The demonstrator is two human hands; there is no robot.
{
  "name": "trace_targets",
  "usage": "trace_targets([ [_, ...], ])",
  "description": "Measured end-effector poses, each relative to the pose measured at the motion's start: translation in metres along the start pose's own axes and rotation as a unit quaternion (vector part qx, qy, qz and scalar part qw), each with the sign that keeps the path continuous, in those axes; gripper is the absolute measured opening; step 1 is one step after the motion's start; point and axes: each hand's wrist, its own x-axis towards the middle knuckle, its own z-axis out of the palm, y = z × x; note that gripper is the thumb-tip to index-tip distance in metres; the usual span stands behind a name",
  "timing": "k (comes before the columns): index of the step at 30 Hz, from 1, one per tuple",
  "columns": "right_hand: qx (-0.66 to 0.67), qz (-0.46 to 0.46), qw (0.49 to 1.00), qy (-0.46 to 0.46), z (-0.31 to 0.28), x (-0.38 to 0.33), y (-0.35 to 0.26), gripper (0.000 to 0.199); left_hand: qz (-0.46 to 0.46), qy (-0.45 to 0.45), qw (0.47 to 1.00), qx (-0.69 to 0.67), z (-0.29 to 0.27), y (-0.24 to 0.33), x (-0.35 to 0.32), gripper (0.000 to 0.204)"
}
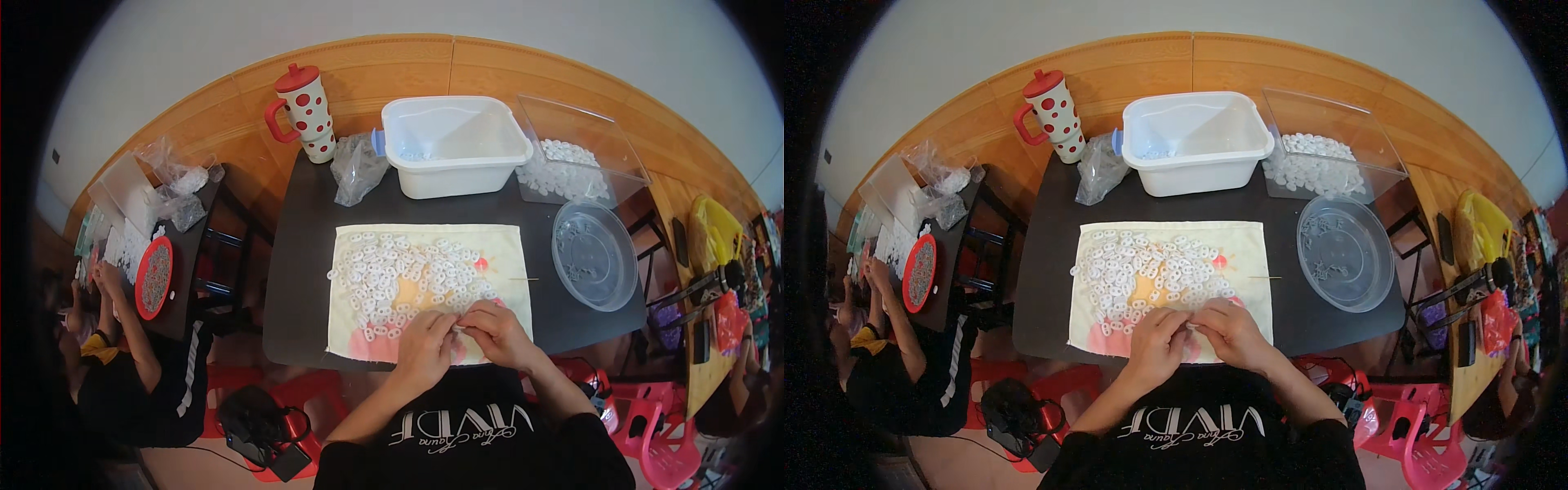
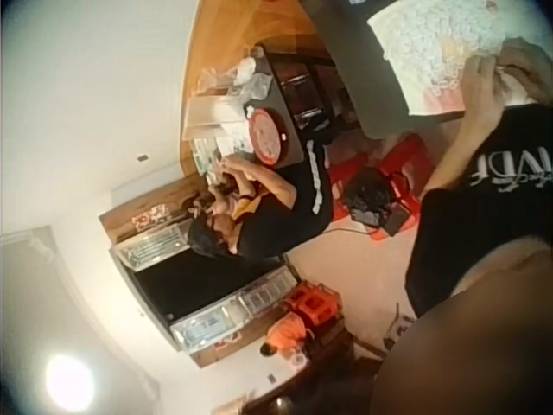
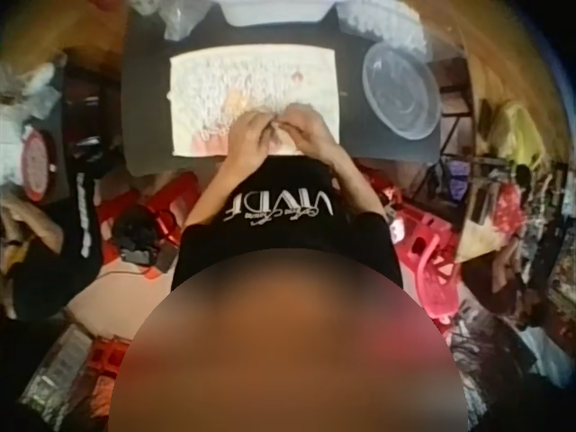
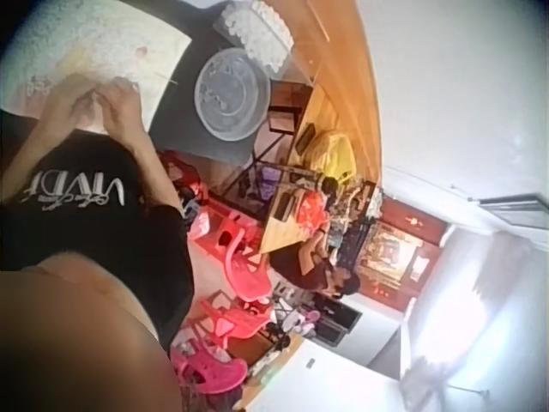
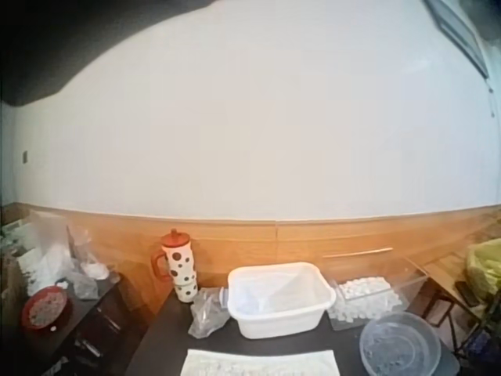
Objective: Inspecting and sorting small white plastic ring components into different containers at a table.
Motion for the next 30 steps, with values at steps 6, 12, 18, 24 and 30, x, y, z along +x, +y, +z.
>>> trace_targets([
  [6,-0.029,-0.02,0.999,0.0,-0.0007,-0.0019,0.0004,0.022,-0.006,-0.018,0.999,-0.028,-0.0027,-0.0037,0.0006,0.034],
  [12,-0.014,-0.011,1.0,0.013,0.0021,-0.0032,0.0019,0.023,-0.017,-0.023,0.998,-0.055,-0.001,-0.0051,0.0025,0.041],
  [18,-0.003,-0.014,1.0,0.021,0.0037,-0.005,0.0033,0.024,-0.02,-0.044,0.998,-0.042,-0.0021,-0.0057,0.0028,0.043],
  [24,-0.007,-0.015,0.999,0.029,0.0019,-0.0064,0.0015,0.023,-0.018,-0.075,0.996,-0.043,-0.0059,-0.0052,0.0069,0.043],
  [30,0.001,-0.01,1.0,0.019,0.0013,-0.0058,0.0013,0.022,-0.019,-0.087,0.994,-0.064,-0.0089,-0.0064,0.008,0.043],
])
